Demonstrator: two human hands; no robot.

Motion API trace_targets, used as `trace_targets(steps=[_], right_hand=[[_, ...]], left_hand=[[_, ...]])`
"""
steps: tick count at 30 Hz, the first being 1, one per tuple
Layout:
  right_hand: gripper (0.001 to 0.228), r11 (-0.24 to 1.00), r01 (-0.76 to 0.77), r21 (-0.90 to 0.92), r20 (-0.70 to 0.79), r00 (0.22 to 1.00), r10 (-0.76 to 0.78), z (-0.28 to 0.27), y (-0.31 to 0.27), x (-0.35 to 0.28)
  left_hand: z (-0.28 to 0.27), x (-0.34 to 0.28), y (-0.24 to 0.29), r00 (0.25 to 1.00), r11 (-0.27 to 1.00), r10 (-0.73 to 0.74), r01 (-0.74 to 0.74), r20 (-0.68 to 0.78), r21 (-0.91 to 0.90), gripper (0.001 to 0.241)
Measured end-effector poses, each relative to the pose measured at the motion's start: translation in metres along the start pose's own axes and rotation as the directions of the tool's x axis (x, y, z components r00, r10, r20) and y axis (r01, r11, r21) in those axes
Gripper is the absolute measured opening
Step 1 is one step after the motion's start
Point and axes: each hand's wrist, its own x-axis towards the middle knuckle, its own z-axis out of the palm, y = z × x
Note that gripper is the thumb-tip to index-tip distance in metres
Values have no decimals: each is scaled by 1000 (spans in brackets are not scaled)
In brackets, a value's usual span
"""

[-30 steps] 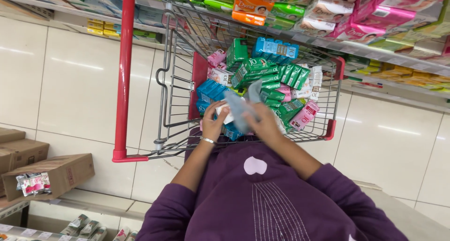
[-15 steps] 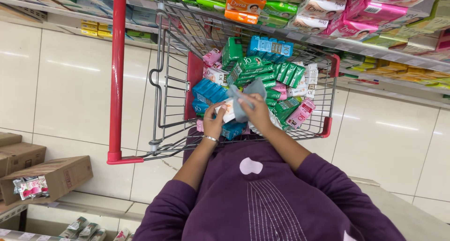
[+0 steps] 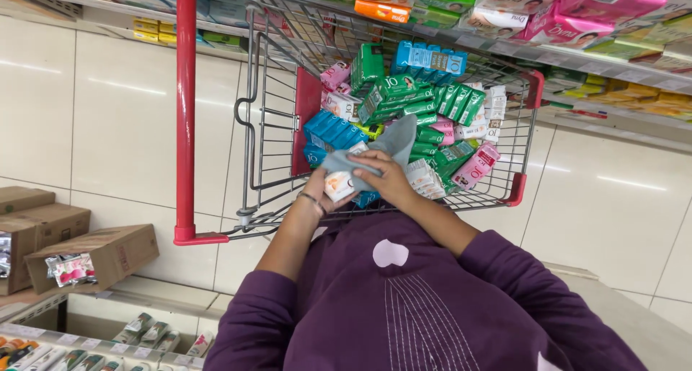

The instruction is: The recorder wipes down packages of soap with a cloth before arranging them neatly on the store shelves.

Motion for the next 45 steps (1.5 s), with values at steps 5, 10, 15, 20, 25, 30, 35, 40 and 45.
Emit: trace_targets(steps=[5, 10, 15, 20, 25, 30, 35, 40, 45], right_hand=[[32, 993, -119, -4, -26, 993, 119, 0, 32, 6], [32, 988, -120, -94, -135, 985, 107, 6, -15, -5], [40, 973, 181, -143, 125, 979, -163, -6, -31, -8], [42, 976, 65, -210, -266, 956, -121, -24, -45, 15], [54, 941, 156, -301, -66, 981, -184, -19, -82, -17], [47, 895, 293, -335, 33, 953, -300, -42, -48, 1], [31, 993, -51, 109, -364, 927, 87, -39, -73, 23], [31, 709, -174, 684, -155, 915, 373, -36, -68, 7], [25, 976, 191, 104, 42, 980, -196, -66, -103, -3]], left_hand=[[7, -42, -25, 991, 997, 64, -59, 119, -41, 49], [49, -89, -22, 955, 973, 224, -231, 193, 15, 53], [37, -64, -18, 916, 964, 256, -219, 310, -147, 54], [54, -78, -25, 908, 968, 249, -245, 337, -55, 47], [66, -83, -12, 916, 959, 282, -261, 287, -112, 50], [55, -79, -16, 902, 987, 151, -163, 405, -5, 53], [56, -84, -23, 829, 992, 124, -100, 545, -74, 57], [70, -91, -18, 812, 994, 79, -111, 578, 20, 61], [47, -77, -22, 871, 985, -29, -59, 491, 163, 62]])
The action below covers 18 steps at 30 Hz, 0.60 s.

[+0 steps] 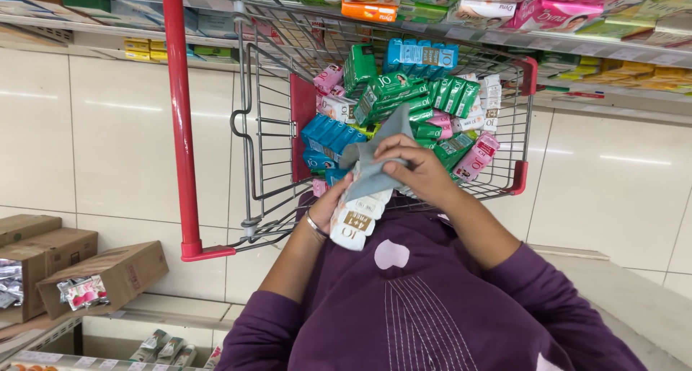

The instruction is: The recorder wipes down packages of soap with a cloth before arranging them neatly on the store shelves.

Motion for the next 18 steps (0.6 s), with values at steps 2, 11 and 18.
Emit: trace_targets(steps=[2, 11, 18], right_hand=[[26, 997, -52, 60, 12, 999, 51, -2, 14, -1], [28, 766, -321, 557, -285, 793, 539, 25, 46, -3], [22, 962, -167, -215, -371, 925, 78, 52, 16, -11]], left_hand=[[-7, 0, -8, 991, 998, -18, 25, 135, -54, 63], [41, 6, 7, 984, 993, 102, -92, 143, -75, 74], [50, 3, 18, 937, 926, 350, -343, 18, -159, 74]])
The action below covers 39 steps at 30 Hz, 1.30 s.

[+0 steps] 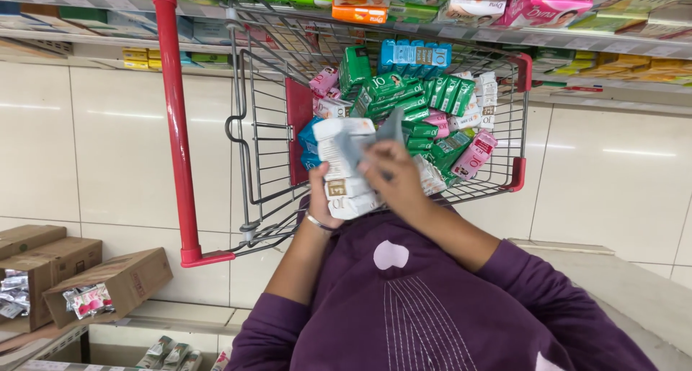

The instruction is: The recorder wipes down packages of soap with a cloth before arranging them neatly on the store shelves.

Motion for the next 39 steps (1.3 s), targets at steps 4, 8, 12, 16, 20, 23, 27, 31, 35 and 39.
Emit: trace_targets(steps=[4, 8, 12, 16, 20, 23, 27, 31, 35, 39], right_hand=[[44, 975, 220, -33, 296, 934, -200, -15, -43, -8], [48, 888, 447, -104, 411, 833, -371, -26, -18, -3], [44, 938, 321, -132, 227, 931, -286, -19, -36, 1], [41, 915, 381, -132, 326, 889, -322, -23, -49, 0], [34, 924, 315, -217, 300, 922, -244, -34, -24, -6], [34, 954, 238, -184, 288, 941, -179, -29, -31, -11], [40, 895, 429, -124, 257, 885, -389, -26, -67, 0], [40, 789, 568, -234, 287, 816, -502, -33, -55, 17], [34, 931, 280, -233, 0, 958, -288, -34, -33, 19], [31, 1000, 6, -7, -67, 998, -7, -25, -39, 21]], left_hand=[[-4, -1, 17, 998, 998, 59, -59, 4, -6, 71], [26, -9, 17, 990, 990, 137, -135, -36, 34, 79], [16, -5, 12, 999, 996, 49, -48, 4, -75, 89], [19, -8, 10, 994, 996, 93, -93, -51, 3, 83], [13, -13, 8, 998, 997, 69, -69, -9, 17, 81], [23, -13, 5, 1000, 1000, 25, -25, 0, -18, 80], [-20, 2, -10, 989, 987, -137, 141, 51, -80, 70], [-4, 2, -11, 992, 991, -106, 100, -68, -85, 68], [7, -4, -6, 997, 996, -72, 72, 5, -51, 68], [4, 5, 1, 994, 998, -67, 69, -87, 15, 71]])
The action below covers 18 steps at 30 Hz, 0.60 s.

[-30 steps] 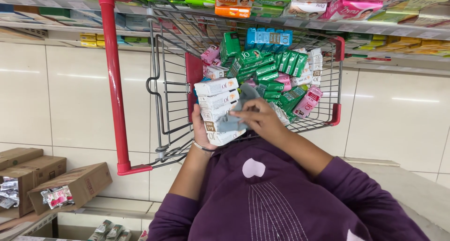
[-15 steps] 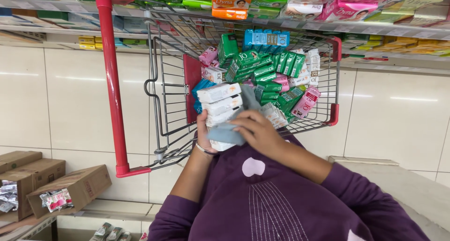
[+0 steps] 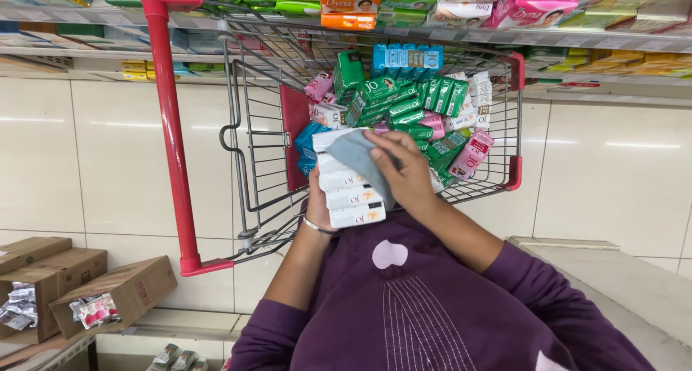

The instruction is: The recorder wipes down packages of soap with a cloth before arranging them neatly on the store shelves.

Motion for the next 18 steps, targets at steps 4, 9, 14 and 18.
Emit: trace_targets(steps=[4, 9, 14, 18], right_hand=[[40, 991, 132, -10, 56, 990, -131, 5, 1, -17], [46, 991, 125, 37, 310, 942, -130, 3, 19, -38], [55, 954, 272, -128, 129, 958, -256, -1, 39, 8], [61, 969, 179, -170, 29, 984, -177, 2, 25, 9]], left_hand=[[-2, 6, 13, 980, 984, 168, -161, -110, 74, 64], [8, -7, 27, 963, 960, 270, -269, -16, 75, 61], [20, -9, 10, 990, 996, 60, -51, 125, -79, 68], [11, 0, 7, 989, 981, 46, -19, 138, -193, 68]])
